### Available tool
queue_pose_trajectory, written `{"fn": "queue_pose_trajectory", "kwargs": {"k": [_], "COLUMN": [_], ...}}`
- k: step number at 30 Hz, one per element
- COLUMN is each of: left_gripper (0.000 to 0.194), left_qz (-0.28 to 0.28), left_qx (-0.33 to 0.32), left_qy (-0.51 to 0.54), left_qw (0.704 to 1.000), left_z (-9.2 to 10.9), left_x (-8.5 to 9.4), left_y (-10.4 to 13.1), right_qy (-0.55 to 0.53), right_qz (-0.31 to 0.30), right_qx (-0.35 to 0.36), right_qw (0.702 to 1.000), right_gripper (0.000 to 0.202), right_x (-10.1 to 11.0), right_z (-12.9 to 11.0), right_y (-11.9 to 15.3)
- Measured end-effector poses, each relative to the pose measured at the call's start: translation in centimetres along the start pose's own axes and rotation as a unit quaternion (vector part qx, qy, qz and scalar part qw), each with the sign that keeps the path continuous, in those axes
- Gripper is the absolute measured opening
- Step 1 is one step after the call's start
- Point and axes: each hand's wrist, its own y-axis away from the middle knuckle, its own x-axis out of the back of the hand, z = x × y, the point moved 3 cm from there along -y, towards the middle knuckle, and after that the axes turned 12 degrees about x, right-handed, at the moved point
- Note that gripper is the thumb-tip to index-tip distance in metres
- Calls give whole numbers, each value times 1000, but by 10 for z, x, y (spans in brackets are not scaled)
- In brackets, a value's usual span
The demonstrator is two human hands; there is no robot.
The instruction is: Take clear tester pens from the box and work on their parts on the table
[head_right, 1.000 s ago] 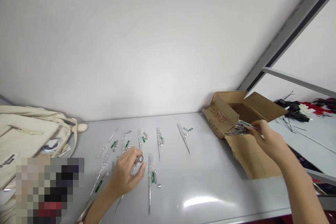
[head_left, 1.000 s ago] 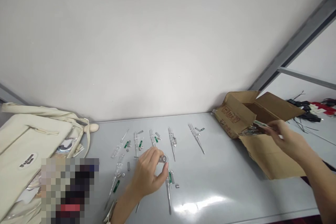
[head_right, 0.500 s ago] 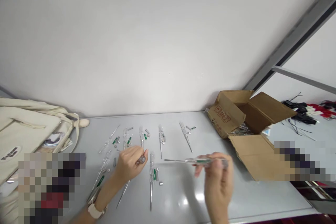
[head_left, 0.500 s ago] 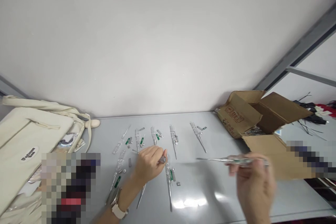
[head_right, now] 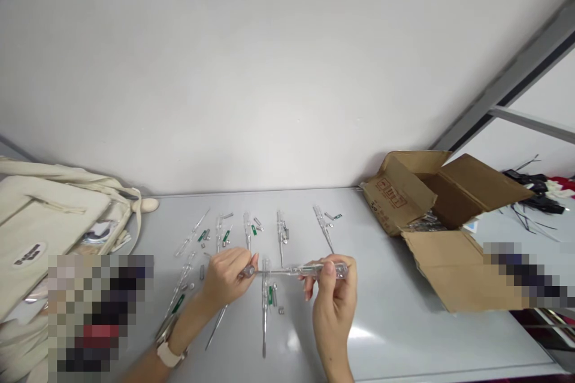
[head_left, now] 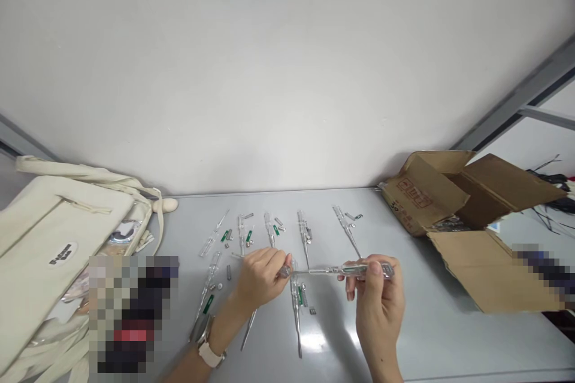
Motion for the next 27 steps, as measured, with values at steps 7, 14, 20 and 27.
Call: {"fn": "queue_pose_trajectory", "kwargs": {"k": [7, 14, 20, 27], "left_gripper": [33, 33, 33, 34], "left_qz": [-11, -18, -28, -70], "left_qx": [2, -3, 0, 32], "left_qy": [-2, -3, 25, 75], "left_qw": [1000, 1000, 999, 994], "left_z": [-3, -1, -2, -5], "left_x": [-2, -3, -5, -7], "left_y": [2, 2, 3, 3], "right_qy": [1, -4, -16, -57], "right_qz": [-4, -8, -15, -42], "right_qx": [2, -3, -6, 1], "right_qw": [1000, 1000, 1000, 998], "right_gripper": [21, 22, 21, 19], "right_x": [-1, -2, -1, 4], "right_z": [3, 2, 5, 8], "right_y": [0, 1, 2, 2]}}
